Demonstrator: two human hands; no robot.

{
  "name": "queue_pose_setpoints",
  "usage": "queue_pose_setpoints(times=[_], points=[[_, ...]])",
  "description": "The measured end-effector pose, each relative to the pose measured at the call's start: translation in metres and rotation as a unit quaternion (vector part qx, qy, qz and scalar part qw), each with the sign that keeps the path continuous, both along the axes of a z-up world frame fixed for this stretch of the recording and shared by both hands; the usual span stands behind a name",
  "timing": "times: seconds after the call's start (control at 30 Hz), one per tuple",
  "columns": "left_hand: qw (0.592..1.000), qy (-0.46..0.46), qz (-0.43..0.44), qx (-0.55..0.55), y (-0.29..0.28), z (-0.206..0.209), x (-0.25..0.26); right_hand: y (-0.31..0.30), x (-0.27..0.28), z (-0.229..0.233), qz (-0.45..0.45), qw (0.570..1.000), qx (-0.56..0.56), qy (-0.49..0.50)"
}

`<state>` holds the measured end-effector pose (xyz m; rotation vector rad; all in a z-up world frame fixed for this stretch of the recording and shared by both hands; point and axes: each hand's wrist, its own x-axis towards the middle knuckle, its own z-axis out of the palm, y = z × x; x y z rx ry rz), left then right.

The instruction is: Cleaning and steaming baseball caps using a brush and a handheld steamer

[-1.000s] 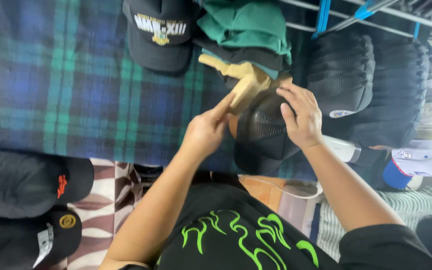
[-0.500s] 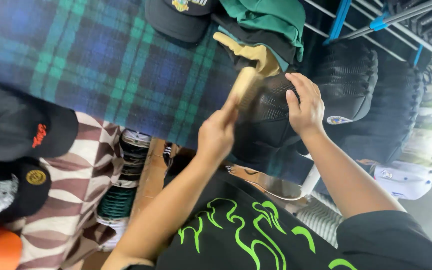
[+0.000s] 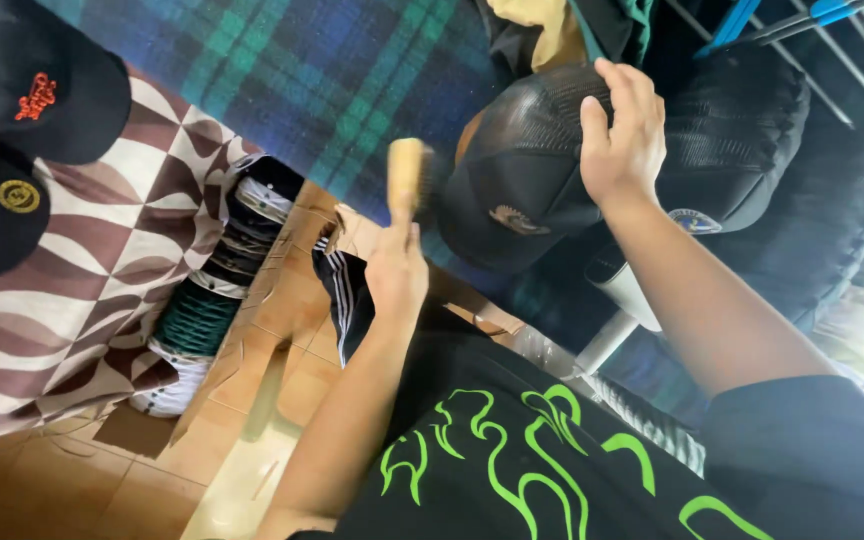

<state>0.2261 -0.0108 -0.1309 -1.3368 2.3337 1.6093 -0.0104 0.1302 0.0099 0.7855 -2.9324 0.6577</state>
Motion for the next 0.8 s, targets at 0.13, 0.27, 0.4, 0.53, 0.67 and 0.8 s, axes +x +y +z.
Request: queue_pose_setpoints(times=[0.13, 0.27, 0.4, 0.53, 0.67, 0.8], points=[[0.969, 0.187, 0.000, -0.162, 0.060, 0.000, 0.038, 0.001, -0.004, -0.005, 0.002, 1.000, -0.012, 0.007], [0.923, 0.220, -0.300, -0.096, 0.112, 0.024, 0.092, 0.007, -0.012, -0.017, 0.014, 0.999, -0.014, 0.030], [0.802, 0.231, -0.461, -0.303, 0.092, 0.014, 0.090, 0.009, -0.011, -0.017, 0.022, 0.999, -0.021, 0.041], [0.904, -0.021, -0.359, -0.229, -0.014, 0.031, 0.053, 0.010, -0.011, -0.019, 0.035, 0.997, -0.021, 0.061], [0.908, 0.075, -0.110, -0.398, -0.013, 0.005, 0.053, 0.011, -0.009, -0.018, 0.032, 0.997, -0.029, 0.057], [0.812, 0.272, -0.398, -0.329, 0.070, 0.018, 0.073, 0.012, -0.012, -0.025, 0.037, 0.995, -0.044, 0.086]])
